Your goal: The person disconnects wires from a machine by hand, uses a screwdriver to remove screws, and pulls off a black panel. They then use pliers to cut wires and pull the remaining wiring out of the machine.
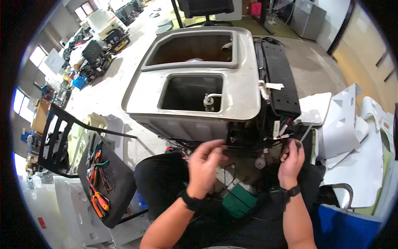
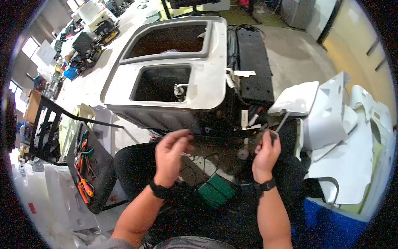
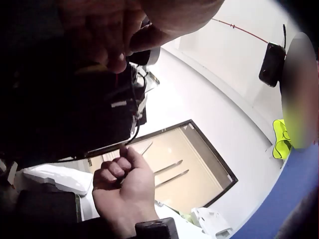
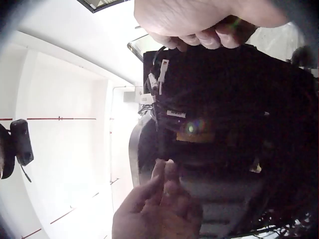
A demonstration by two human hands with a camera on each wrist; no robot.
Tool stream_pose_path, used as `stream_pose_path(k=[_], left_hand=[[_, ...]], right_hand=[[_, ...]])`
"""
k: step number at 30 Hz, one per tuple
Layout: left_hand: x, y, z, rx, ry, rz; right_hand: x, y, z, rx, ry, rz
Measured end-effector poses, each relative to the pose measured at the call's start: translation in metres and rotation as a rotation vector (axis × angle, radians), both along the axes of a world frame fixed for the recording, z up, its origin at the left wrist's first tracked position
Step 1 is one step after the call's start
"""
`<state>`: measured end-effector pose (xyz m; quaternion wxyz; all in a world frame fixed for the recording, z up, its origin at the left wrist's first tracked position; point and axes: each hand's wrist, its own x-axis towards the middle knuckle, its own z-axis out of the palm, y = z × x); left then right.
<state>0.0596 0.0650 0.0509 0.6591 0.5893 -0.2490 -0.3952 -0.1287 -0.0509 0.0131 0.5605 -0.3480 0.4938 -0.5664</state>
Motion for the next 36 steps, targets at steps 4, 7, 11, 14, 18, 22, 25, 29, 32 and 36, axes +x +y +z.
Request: stream_pose_path(k=[4,7,11,14,18,22,25,29,32,36], left_hand=[[0.022,0.011,0.003,0.005,-0.005,0.139],[0.017,0.010,0.010,-0.023,0.057,0.014],[0.005,0.000,0.011,-0.033,0.036,-0.123],[-0.009,-0.004,0.010,0.023,-0.005,-0.249],[-0.028,-0.007,0.011,-0.001,-0.151,-0.347],[-0.030,0.005,0.005,-0.054,-0.377,-0.381],[-0.021,0.020,0.011,-0.047,-0.211,-0.284],[-0.007,0.044,0.012,-0.080,-0.133,-0.038],[0.011,0.068,0.011,-0.128,0.122,0.081],[0.046,0.102,0.012,-0.245,0.352,0.267]], right_hand=[[-0.004,-0.005,0.008,-0.014,0.036,0.011],[-0.004,-0.005,0.017,-0.019,-0.108,0.057],[-0.011,0.005,0.014,-0.123,-0.123,0.092],[-0.005,0.024,0.010,-0.266,0.028,0.262],[0.005,0.051,0.013,-0.280,0.301,0.426],[0.011,0.053,0.017,-0.415,0.507,0.606],[0.031,0.058,0.030,-0.389,0.578,0.723],[0.066,0.069,0.059,-0.581,0.673,0.890],[0.101,0.084,0.081,-0.653,0.624,1.044],[0.142,0.100,0.098,-0.957,0.652,1.245]])
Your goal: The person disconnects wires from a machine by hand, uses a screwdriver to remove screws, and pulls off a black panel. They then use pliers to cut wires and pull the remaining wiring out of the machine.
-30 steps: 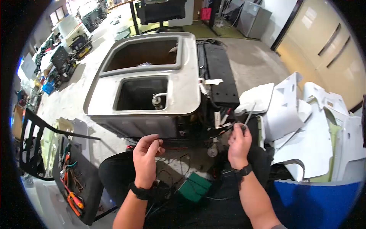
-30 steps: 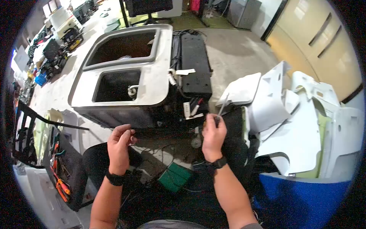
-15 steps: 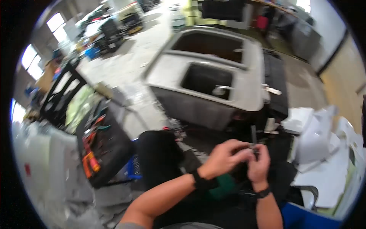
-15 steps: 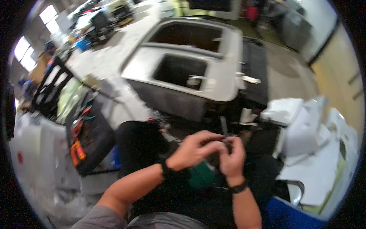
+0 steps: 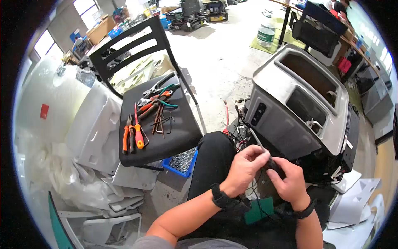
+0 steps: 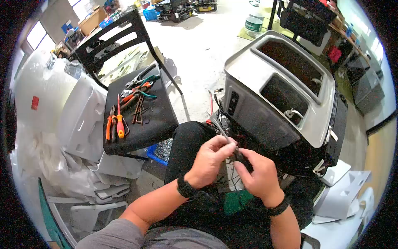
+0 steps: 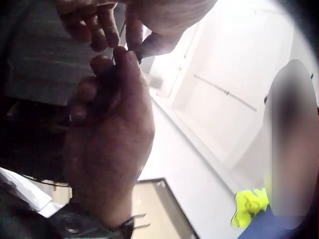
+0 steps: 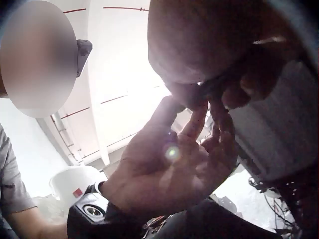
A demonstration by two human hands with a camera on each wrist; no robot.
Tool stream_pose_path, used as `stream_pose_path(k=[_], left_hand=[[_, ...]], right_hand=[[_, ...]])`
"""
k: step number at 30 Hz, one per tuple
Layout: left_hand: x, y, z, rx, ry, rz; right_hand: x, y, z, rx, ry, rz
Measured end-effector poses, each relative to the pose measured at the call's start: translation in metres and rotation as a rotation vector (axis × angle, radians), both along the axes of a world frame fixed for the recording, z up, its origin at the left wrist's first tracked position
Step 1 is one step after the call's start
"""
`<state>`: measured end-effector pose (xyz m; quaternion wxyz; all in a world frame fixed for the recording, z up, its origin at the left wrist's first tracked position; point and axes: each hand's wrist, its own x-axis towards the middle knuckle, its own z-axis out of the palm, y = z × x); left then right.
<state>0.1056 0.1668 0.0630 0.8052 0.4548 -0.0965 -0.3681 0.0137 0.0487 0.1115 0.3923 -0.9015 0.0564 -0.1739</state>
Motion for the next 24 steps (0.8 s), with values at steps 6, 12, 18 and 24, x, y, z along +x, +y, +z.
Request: stream_pose_path(k=[6,12,18,24], left_hand=[[0.016,0.032,0.009,0.061,-0.039,0.058],[0.084,0.079,0.001,-0.105,0.210,0.491],[0.146,0.131,-0.051,-0.241,0.408,0.700],[0.164,0.143,-0.069,-0.394,0.401,0.854]], right_hand=[[0.045,0.021,0.001,-0.129,0.074,0.106],[0.043,0.023,0.005,0.038,0.136,0.149],[0.022,0.008,-0.016,0.045,0.164,0.094],[0.007,0.001,-0.021,0.077,0.153,0.083]])
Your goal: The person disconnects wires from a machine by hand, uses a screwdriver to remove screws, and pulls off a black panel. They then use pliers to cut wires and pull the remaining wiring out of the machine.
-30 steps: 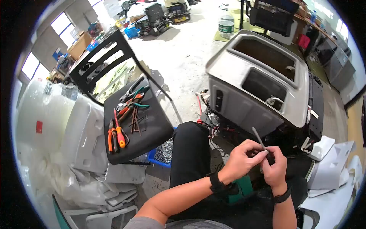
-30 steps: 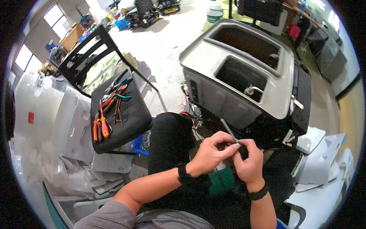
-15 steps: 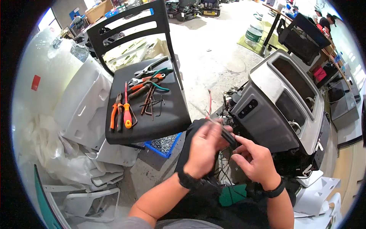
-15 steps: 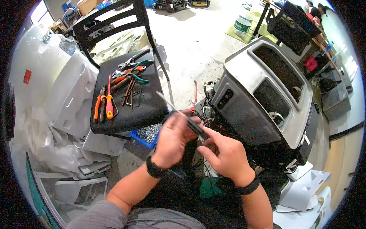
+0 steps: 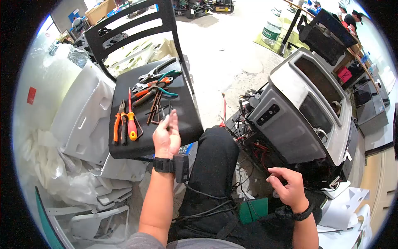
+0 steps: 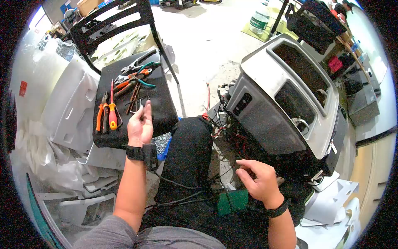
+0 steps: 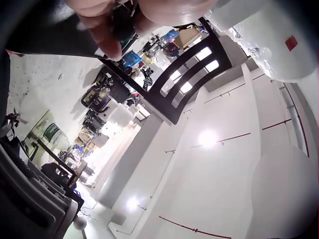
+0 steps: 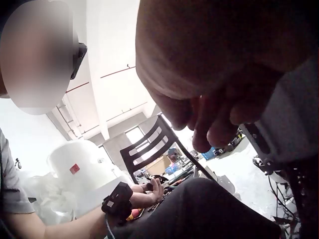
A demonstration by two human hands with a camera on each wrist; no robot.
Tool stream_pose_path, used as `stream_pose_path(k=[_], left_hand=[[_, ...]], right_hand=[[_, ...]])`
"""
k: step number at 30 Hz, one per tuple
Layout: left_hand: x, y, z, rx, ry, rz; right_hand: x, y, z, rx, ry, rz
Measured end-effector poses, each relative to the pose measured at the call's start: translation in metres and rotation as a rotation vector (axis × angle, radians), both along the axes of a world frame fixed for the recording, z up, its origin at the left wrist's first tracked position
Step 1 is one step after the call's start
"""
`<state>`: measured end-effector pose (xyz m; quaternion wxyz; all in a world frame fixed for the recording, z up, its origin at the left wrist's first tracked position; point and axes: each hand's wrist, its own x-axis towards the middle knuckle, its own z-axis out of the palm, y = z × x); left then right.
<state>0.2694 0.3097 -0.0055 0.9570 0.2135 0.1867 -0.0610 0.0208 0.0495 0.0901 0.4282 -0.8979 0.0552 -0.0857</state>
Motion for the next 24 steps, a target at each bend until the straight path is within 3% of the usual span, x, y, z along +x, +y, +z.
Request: stream_pose_path(k=[2,3,5,6,8,11,12,15,19,21,22,24], left_hand=[[-0.003,-0.002,0.003,0.118,0.016,0.128],[-0.001,0.004,-0.003,0.060,0.043,0.102],[-0.001,0.010,-0.011,0.052,0.067,-0.087],[-0.002,0.015,-0.012,0.054,0.060,-0.090],[-0.006,0.023,-0.015,-0.113,0.198,-0.375],[-0.010,0.027,-0.019,-0.277,0.193,-0.446],[-0.013,0.021,-0.007,-0.167,0.295,-0.363],[-0.018,0.023,-0.020,-0.119,0.308,-0.337],[-0.019,0.024,-0.032,0.024,0.246,-0.267],[-0.020,0.030,-0.023,-0.030,0.107,-0.378],[-0.008,0.044,-0.042,-0.091,-0.038,-0.517],[0.010,0.053,-0.056,0.056,-0.046,-0.506]], right_hand=[[-0.007,-0.003,0.000,0.006,-0.005,-0.019],[-0.010,-0.004,-0.001,0.046,0.008,-0.046],[-0.015,-0.006,-0.002,0.090,0.016,-0.073],[-0.018,-0.006,-0.001,0.098,0.033,-0.084],[-0.024,-0.007,0.000,0.107,0.043,-0.104],[-0.032,-0.008,-0.002,0.093,-0.013,-0.095],[-0.035,-0.009,-0.002,0.102,-0.002,-0.106],[-0.043,-0.011,-0.002,0.119,0.000,-0.136],[-0.053,-0.011,-0.001,0.174,-0.001,-0.179],[-0.056,-0.012,-0.007,0.118,-0.052,-0.159],[-0.058,-0.012,-0.011,0.139,-0.070,-0.162],[-0.061,-0.011,-0.010,0.087,-0.117,-0.139]])
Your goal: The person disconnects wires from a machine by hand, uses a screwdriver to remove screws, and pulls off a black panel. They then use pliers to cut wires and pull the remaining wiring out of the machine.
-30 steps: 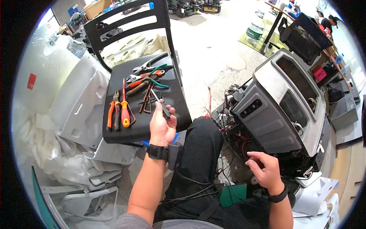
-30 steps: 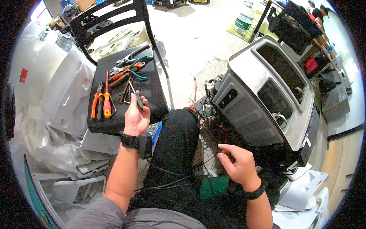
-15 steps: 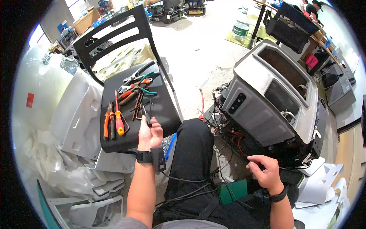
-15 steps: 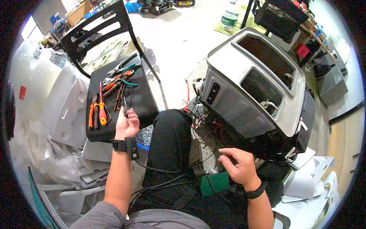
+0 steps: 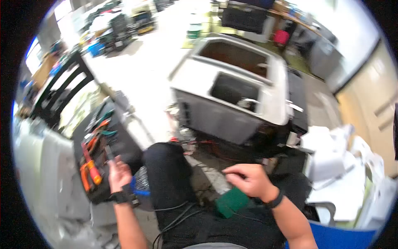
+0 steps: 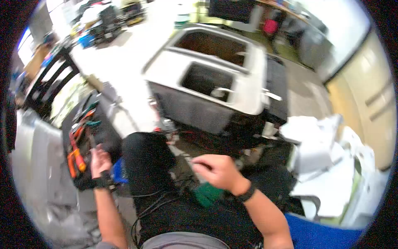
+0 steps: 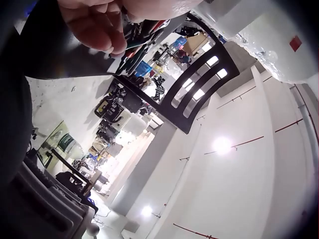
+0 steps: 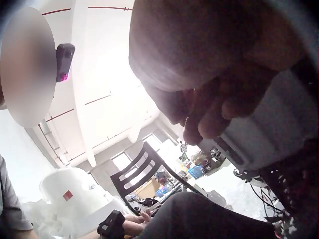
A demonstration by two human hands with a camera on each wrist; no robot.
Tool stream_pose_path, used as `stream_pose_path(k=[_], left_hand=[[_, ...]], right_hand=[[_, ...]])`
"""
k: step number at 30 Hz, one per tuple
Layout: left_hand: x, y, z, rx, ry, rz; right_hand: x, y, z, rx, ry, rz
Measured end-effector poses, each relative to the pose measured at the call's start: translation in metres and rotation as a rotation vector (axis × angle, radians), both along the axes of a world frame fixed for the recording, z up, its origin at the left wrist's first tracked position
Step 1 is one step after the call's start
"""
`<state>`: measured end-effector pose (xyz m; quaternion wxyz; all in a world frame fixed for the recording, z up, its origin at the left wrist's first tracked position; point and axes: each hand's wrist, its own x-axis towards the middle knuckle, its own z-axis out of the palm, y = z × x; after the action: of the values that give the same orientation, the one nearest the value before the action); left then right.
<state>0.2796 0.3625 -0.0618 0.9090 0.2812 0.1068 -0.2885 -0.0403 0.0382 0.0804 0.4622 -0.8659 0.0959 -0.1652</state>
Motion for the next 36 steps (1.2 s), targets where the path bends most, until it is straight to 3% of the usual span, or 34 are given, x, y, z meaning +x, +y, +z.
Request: stream_pose_path(k=[1,5,7,11,14,19,27,30,33,36], left_hand=[[0.013,0.012,-0.018,-0.067,-0.016,-0.053],[0.039,0.031,-0.046,0.059,0.061,-0.031],[0.025,0.010,-0.017,0.200,0.112,0.103],[0.039,0.008,-0.007,-0.005,-0.003,-0.060],[0.015,-0.033,0.049,0.011,-0.048,-0.073],[-0.015,-0.090,0.101,0.053,-0.175,-0.134],[-0.058,-0.177,0.153,0.099,-0.333,-0.235],[-0.093,-0.213,0.165,0.168,-0.500,-0.361],[-0.139,-0.253,0.154,0.385,-0.525,-0.479],[-0.204,-0.291,0.160,0.451,-0.662,-0.796]], right_hand=[[-0.002,0.000,0.001,0.032,-0.033,-0.003],[-0.015,-0.002,-0.010,0.033,-0.069,-0.043],[-0.022,-0.004,-0.012,0.047,-0.053,-0.070],[-0.039,-0.014,-0.021,0.038,-0.055,-0.121],[-0.052,-0.024,-0.019,0.013,-0.068,-0.170],[-0.075,-0.048,-0.004,0.203,-0.118,-0.426],[-0.108,-0.100,0.002,0.116,-0.354,-0.925],[-0.114,-0.107,-0.002,0.065,-0.309,-0.973],[-0.114,-0.103,-0.010,-0.163,-0.264,-0.981],[-0.114,-0.099,-0.021,-0.178,-0.201,-0.927]])
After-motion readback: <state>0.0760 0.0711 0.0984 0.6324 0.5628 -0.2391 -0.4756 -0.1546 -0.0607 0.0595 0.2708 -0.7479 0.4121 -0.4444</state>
